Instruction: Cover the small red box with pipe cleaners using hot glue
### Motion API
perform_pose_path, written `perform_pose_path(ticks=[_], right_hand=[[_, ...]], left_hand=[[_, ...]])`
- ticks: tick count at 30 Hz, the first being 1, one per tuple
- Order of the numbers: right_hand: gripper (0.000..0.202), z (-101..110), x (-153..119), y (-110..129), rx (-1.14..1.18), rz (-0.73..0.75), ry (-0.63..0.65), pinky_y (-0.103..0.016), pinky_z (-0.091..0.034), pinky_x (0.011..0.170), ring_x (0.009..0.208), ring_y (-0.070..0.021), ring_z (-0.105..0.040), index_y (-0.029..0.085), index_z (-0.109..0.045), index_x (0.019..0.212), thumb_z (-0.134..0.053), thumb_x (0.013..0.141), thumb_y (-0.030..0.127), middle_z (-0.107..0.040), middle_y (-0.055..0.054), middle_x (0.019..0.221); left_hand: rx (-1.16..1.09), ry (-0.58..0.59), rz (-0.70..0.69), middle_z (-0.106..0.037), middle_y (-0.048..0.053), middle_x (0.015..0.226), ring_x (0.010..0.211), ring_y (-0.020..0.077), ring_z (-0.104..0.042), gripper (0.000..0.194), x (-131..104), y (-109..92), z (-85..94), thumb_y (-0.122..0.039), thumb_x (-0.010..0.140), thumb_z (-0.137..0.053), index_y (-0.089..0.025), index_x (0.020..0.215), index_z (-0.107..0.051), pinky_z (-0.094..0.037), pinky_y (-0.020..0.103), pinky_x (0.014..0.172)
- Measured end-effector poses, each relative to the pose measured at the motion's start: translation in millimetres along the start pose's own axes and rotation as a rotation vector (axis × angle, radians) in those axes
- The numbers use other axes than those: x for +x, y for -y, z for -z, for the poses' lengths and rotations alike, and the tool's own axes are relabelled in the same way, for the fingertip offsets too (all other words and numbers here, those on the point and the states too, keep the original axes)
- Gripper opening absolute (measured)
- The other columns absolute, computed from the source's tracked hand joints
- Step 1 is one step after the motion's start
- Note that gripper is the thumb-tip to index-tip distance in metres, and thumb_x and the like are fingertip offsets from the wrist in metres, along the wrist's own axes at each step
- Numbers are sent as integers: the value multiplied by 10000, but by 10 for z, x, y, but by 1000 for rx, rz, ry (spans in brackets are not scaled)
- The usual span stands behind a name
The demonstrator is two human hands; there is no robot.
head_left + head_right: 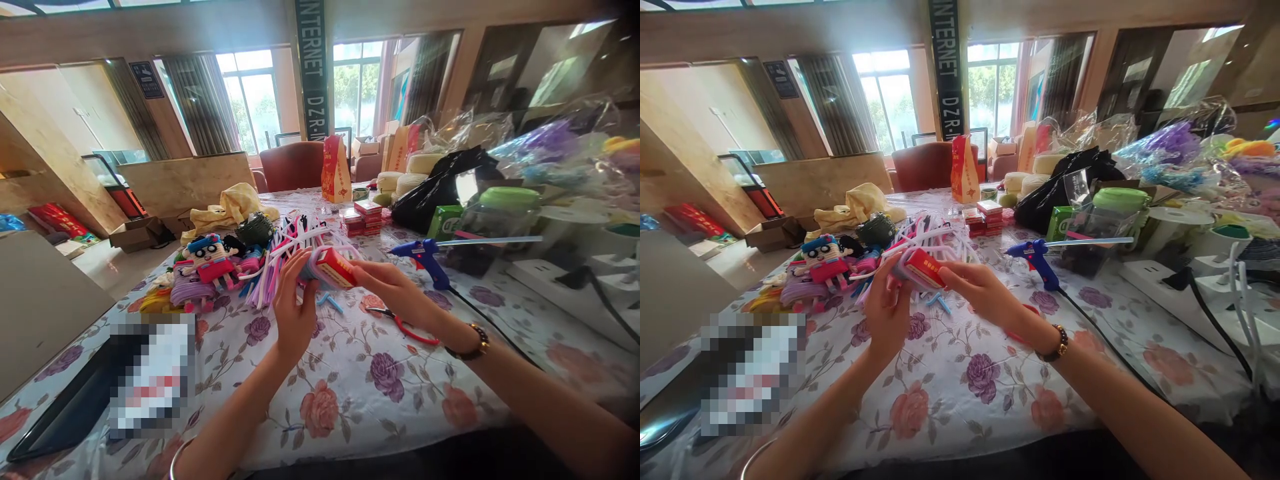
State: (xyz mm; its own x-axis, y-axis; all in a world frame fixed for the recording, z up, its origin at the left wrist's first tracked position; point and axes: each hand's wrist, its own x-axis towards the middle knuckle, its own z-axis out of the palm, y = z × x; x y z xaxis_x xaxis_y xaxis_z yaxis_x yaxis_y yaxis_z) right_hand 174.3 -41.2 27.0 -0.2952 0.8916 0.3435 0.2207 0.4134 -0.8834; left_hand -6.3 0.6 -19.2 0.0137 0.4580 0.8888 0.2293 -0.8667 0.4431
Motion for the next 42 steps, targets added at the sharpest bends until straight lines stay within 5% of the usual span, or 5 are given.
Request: perform_pose_path(ticks=[6,11,21,32,42], right_hand=[[446,-48,-14,16,84,-85,-16,-288,-508,581,722,-164,-613,217,-724,1009,-466,884,558,-683,-44,773],[417,-6,-8,55,38,-69,-19,-306,-526,614,753,-177,-632,249,-724,1049,-473,886,539,-691,-31,751],[329,-64,-52,227,-35,6,21,-225,-441,520,612,-93,-560,253,-704,1107,-566,854,413,-693,15,795],[335,6,-105,342,-236,82,61,-276,-508,644,735,-150,-636,272,-693,1142,-605,834,369,-739,1,892],[457,30,-205,362,-659,1,73,-248,-301,468,458,-95,-466,235,-736,920,-426,900,570,-612,7,563]], left_hand=[[68,83,-39,-536,81,1334,1279,222,-476,442,39,-43,19,-251,907,-514,-301,1343,-457,-392,430,1082],[107,130,-20,-503,109,1326,1265,276,-475,800,30,-30,2,-382,659,-791,-289,1360,-416,-478,422,988],[98,29,-115,-536,88,1246,1202,262,-523,673,4,-27,9,-281,681,-775,-266,1279,-468,-490,433,968],[103,-13,-267,-542,67,1168,1137,246,-557,632,33,-66,12,-372,674,-782,-274,1212,-465,-488,476,976],[123,-26,-238,-540,56,1168,1138,238,-553,633,30,-62,24,-355,651,-802,-277,1195,-489,-501,453,961]])
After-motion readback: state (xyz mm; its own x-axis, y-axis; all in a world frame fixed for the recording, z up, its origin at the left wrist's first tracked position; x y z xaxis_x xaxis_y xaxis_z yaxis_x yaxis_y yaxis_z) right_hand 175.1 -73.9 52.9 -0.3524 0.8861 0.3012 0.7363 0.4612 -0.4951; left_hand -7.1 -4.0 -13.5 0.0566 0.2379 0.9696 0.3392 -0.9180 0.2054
